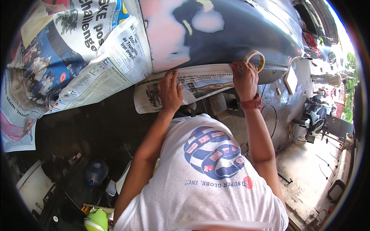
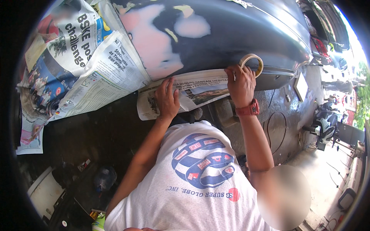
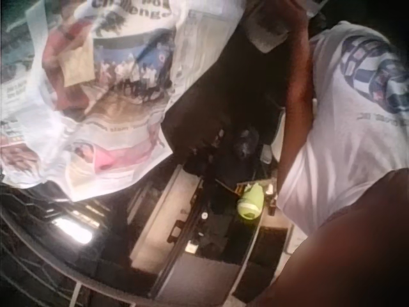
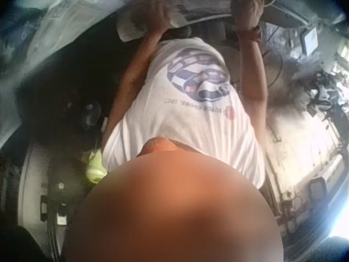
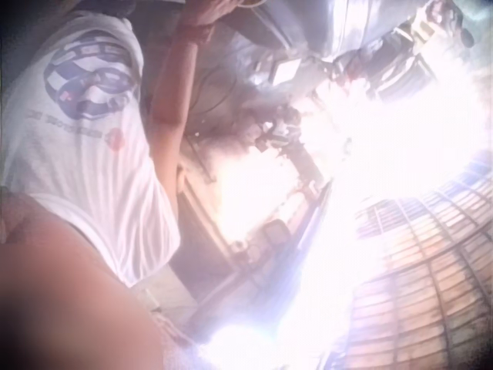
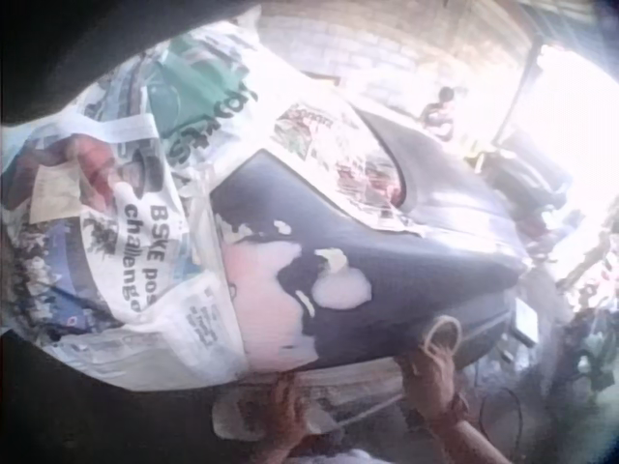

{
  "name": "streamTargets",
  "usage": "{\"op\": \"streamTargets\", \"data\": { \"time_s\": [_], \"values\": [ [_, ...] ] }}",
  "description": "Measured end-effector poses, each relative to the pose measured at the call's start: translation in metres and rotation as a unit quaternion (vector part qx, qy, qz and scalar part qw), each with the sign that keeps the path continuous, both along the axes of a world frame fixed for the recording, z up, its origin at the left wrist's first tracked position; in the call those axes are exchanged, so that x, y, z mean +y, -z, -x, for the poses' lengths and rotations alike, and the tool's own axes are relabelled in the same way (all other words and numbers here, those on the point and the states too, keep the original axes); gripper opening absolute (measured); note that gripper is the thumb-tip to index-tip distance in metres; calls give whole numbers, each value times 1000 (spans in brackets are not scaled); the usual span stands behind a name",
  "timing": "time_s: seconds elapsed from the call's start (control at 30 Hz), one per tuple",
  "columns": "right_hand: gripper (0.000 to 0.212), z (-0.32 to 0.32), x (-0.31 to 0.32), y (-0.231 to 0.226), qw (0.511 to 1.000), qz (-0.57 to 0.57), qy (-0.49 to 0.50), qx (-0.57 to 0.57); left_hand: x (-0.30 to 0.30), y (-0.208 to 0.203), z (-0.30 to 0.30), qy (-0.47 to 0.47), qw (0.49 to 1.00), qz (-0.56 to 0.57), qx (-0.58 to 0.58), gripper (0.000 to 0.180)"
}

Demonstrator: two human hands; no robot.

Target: The person retrieves newspaper sheets from the open trunk of a car, unfolds them, and tapes them to the front bumper and hood area using masking tape. The person repeatedly retrieves more sheets, aligns them, and secures them with tape to cover the car's front end.

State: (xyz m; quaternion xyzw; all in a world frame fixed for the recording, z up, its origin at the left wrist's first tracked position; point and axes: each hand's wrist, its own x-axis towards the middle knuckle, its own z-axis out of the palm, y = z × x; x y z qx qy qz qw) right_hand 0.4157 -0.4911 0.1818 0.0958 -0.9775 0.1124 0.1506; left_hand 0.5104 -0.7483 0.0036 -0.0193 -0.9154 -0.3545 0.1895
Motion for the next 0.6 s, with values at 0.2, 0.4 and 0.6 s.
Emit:
{"op": "streamTargets", "data": {
  "time_s": [0.2, 0.4, 0.6],
  "values": [
    [11, 0, 3, 3, 1000, 5, 1, -3, 5, -11, 6, 55, 998, 25, 14, 56],
    [9, 7, 6, 9, 999, 9, 21, -22, 24, -19, 11, 115, 993, 29, 14, 64],
    [9, 11, 5, 9, 999, 19, 22, -29, 38, -24, 15, 147, 987, 57, 9, 71]
  ]
}}
